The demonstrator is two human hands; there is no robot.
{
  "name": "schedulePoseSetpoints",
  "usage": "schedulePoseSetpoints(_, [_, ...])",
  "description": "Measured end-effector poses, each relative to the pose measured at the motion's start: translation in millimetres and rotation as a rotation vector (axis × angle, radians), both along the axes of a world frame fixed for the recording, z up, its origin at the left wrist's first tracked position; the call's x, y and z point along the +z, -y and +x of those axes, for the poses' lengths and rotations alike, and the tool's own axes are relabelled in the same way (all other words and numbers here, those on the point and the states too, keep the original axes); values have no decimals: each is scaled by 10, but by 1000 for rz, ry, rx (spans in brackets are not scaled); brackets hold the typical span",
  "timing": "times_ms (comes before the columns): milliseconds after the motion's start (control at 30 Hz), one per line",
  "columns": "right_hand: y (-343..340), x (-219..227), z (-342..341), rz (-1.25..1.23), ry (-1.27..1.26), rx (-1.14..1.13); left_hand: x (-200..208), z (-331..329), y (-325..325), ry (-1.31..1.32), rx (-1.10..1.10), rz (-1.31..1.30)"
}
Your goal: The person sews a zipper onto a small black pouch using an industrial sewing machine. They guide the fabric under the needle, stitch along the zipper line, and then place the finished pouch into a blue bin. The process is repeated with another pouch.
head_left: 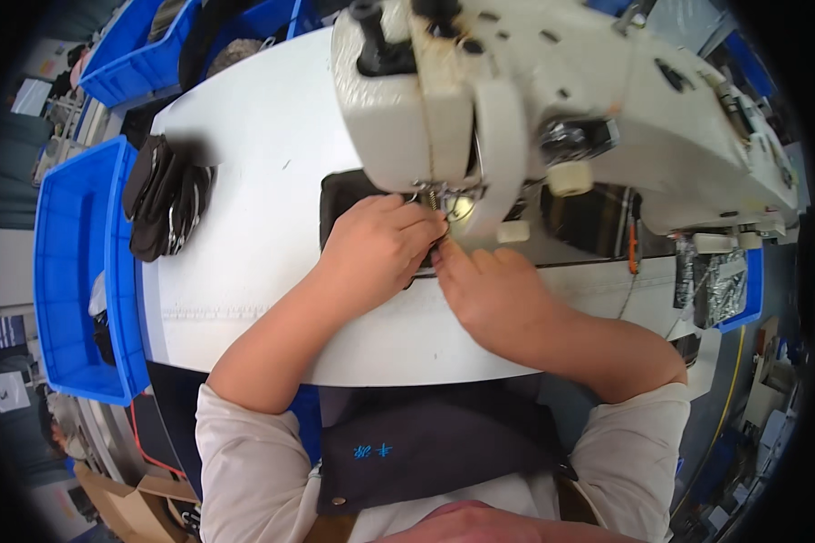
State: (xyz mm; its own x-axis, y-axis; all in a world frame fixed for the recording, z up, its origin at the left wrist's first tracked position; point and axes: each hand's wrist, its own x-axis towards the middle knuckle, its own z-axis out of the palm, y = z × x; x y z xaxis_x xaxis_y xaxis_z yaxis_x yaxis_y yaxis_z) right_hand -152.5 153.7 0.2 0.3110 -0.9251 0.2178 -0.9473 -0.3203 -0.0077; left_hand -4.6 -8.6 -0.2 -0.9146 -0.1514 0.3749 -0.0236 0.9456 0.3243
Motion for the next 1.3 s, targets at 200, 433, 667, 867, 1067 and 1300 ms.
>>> schedulePoseSetpoints(200, [38,-60,-20,-88,9,23,8,11,-6,-21,29,54])
schedulePoseSetpoints(433, [60,81,-24,-43,87,-5,-5,19,-9,-19,41,84])
schedulePoseSetpoints(667, [61,-19,-122,41,97,62,103,59,4,77,21,199])
schedulePoseSetpoints(867, [59,-42,-112,11,113,65,73,90,-10,49,40,139])
schedulePoseSetpoints(1067, [102,15,-99,-88,23,75,-9,78,-9,61,52,92])
schedulePoseSetpoints(1300, [48,6,-59,-115,19,8,-23,20,-24,-27,48,0])
